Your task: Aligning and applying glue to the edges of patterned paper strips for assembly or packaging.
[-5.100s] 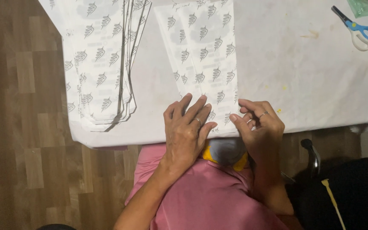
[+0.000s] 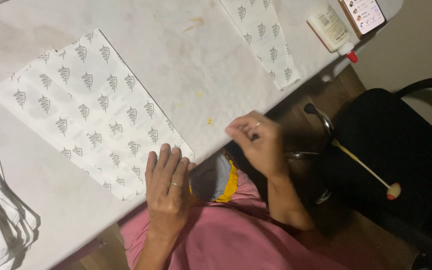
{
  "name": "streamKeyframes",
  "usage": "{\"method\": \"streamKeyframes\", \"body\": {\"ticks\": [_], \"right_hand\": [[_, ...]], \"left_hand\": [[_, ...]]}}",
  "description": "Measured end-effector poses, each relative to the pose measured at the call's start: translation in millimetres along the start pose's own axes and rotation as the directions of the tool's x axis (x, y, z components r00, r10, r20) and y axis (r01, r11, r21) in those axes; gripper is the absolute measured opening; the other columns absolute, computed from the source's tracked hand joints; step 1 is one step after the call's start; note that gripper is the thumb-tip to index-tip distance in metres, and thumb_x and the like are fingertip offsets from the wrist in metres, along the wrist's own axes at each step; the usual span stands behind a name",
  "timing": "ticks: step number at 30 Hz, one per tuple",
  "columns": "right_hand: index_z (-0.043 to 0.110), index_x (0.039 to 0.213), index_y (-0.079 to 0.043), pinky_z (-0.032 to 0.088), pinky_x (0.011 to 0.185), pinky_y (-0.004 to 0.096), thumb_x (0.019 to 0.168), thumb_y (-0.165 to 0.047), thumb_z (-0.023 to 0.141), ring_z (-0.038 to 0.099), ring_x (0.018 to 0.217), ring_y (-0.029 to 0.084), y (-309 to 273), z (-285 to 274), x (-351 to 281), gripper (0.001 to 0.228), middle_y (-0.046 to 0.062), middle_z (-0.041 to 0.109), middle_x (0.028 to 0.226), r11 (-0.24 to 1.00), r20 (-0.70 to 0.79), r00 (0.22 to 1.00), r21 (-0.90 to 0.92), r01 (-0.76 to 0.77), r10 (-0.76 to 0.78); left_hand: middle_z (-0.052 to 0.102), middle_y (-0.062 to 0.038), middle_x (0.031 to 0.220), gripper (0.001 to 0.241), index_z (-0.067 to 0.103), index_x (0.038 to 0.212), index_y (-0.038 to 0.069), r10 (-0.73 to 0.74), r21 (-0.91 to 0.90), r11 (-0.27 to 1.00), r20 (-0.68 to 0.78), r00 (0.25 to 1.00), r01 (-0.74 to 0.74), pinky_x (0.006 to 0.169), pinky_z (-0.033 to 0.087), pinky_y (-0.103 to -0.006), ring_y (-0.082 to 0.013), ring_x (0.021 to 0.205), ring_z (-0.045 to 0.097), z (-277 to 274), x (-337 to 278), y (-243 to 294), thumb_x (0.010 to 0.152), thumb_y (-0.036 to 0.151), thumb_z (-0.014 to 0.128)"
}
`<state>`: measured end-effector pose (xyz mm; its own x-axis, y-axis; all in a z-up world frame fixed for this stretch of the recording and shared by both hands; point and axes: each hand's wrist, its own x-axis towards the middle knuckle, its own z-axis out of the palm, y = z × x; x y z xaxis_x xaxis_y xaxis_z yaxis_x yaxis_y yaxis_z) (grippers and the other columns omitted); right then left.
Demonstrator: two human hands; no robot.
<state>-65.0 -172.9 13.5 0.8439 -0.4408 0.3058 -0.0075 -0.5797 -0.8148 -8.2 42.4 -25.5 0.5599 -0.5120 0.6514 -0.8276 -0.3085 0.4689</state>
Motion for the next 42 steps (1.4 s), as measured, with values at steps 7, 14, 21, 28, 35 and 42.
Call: {"method": "streamKeyframes", "body": {"ticks": [7,14,21,28,35,42], "right_hand": [[0.073,0.085,-0.005,0.043,0.059,0.022,0.088,-0.001,0.079,0.053,0.062,0.008,-13,18,-13,0.009,0.003,0.068,0.077,0.999,0.051,0.999,0.05,-0.019,0.017],[0.076,0.088,-0.005,0.05,0.059,0.024,0.088,-0.003,0.08,0.063,0.061,0.013,-4,18,-15,0.005,0.004,0.069,0.075,0.999,0.087,0.996,-0.003,-0.036,0.036],[0.079,0.091,-0.004,0.054,0.056,0.025,0.091,-0.007,0.081,0.066,0.056,0.015,-14,22,-11,0.004,0.003,0.069,0.069,0.995,0.129,0.991,-0.091,0.031,-0.02],[0.079,0.09,0.001,0.054,0.053,0.025,0.097,-0.01,0.074,0.065,0.049,0.012,-23,29,-13,0.014,0.007,0.071,0.062,0.973,0.166,0.961,0.018,-0.229,0.222],[0.077,0.091,0.003,0.051,0.053,0.025,0.089,-0.005,0.079,0.065,0.052,0.012,-10,24,-13,0.008,0.009,0.069,0.063,0.939,0.026,0.941,0.051,-0.34,0.339],[0.076,0.099,0.004,0.05,0.055,0.027,0.093,-0.001,0.075,0.068,0.058,0.017,20,2,-7,0.008,0.011,0.068,0.068,0.945,-0.183,0.928,0.011,-0.328,0.324]], "left_hand": [[0.068,-0.023,0.125,0.023,0.064,0.115,-0.005,-0.001,0.041,0.999,0.01,1.0,0.0,0.109,0.05,-0.0632,-0.0452,0.123,0.066,-2,3,0,0.095,-0.004,0.075],[0.066,-0.027,0.129,0.031,0.067,0.118,-0.006,-0.048,0.131,0.99,-0.04,0.998,0.053,0.107,0.049,-0.0629,-0.0479,0.125,0.061,-8,5,3,0.092,0.002,0.081],[0.076,-0.025,0.105,0.009,0.076,0.096,-0.005,-0.026,0.106,0.993,-0.163,0.986,0.044,0.091,0.061,-0.0554,-0.0456,0.104,0.073,-6,13,2,0.091,0.002,0.077],[0.078,-0.021,0.106,0.013,0.077,0.101,-0.002,0.066,0.064,0.996,-0.196,0.978,-0.055,0.088,0.061,-0.0558,-0.0434,0.101,0.075,22,12,6,0.089,0.002,0.08],[0.077,-0.02,0.106,0.014,0.077,0.103,0.0,0.072,0.05,0.997,-0.161,0.984,-0.064,0.089,0.058,-0.0581,-0.0428,0.101,0.074,42,16,5,0.09,0.003,0.078],[0.073,-0.023,0.103,0.008,0.074,0.1,-0.003,0.104,0.0,0.994,-0.109,0.989,-0.105,0.088,0.056,-0.0579,-0.0439,0.102,0.07,69,44,15,0.094,0.002,0.073]]}}
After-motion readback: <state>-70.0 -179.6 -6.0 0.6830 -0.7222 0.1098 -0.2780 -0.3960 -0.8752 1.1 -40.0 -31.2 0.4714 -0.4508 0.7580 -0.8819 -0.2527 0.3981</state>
